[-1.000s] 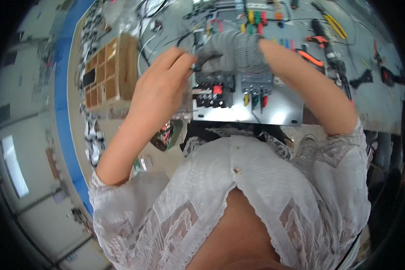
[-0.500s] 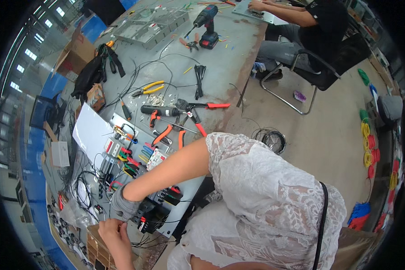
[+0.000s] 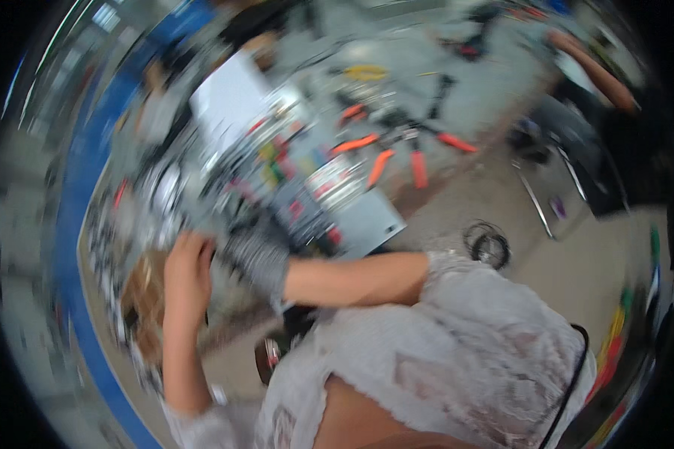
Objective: The person connects black wires to terminals on an electrical control box. They strip wire ends, insert them into terminal blocks, and tighten screws to secure the connections. The person also handles a white paper document and various tools on the workbench.
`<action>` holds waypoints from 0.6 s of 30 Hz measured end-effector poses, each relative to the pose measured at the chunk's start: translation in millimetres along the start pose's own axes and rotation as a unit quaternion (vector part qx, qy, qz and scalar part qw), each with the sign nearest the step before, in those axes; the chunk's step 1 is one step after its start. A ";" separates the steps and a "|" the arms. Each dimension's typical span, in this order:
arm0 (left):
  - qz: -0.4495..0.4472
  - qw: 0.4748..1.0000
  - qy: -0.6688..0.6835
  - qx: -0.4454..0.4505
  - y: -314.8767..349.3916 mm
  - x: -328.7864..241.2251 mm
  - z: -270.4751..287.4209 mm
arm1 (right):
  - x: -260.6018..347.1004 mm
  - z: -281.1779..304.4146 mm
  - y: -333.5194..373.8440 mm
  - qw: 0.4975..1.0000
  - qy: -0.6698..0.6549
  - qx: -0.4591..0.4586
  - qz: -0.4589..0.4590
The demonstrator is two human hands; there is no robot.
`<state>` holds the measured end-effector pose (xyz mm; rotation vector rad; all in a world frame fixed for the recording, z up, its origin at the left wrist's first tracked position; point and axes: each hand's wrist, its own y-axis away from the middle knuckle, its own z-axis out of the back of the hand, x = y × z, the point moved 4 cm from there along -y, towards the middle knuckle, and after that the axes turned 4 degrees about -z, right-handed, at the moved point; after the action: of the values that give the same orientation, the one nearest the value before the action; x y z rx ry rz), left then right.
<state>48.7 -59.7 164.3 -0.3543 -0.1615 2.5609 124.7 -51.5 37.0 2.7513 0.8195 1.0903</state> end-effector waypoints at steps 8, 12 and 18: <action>0.059 0.984 -0.157 -0.061 16.5 22.1 9.3 | -21.1 -15.3 -14.1 0.988 -0.102 0.087 -0.083; 0.170 0.963 -0.212 -0.007 27.6 -13.9 5.6 | -25.9 -9.1 -12.4 0.982 -0.139 0.084 -0.096; 0.083 0.990 -0.084 -0.080 51.9 -8.4 15.2 | -13.0 -10.5 -6.1 0.990 -0.102 0.076 -0.061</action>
<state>25.1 -108.6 171.0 -0.2195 -0.4185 2.7500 107.2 -54.1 35.3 2.8279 1.0628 0.7398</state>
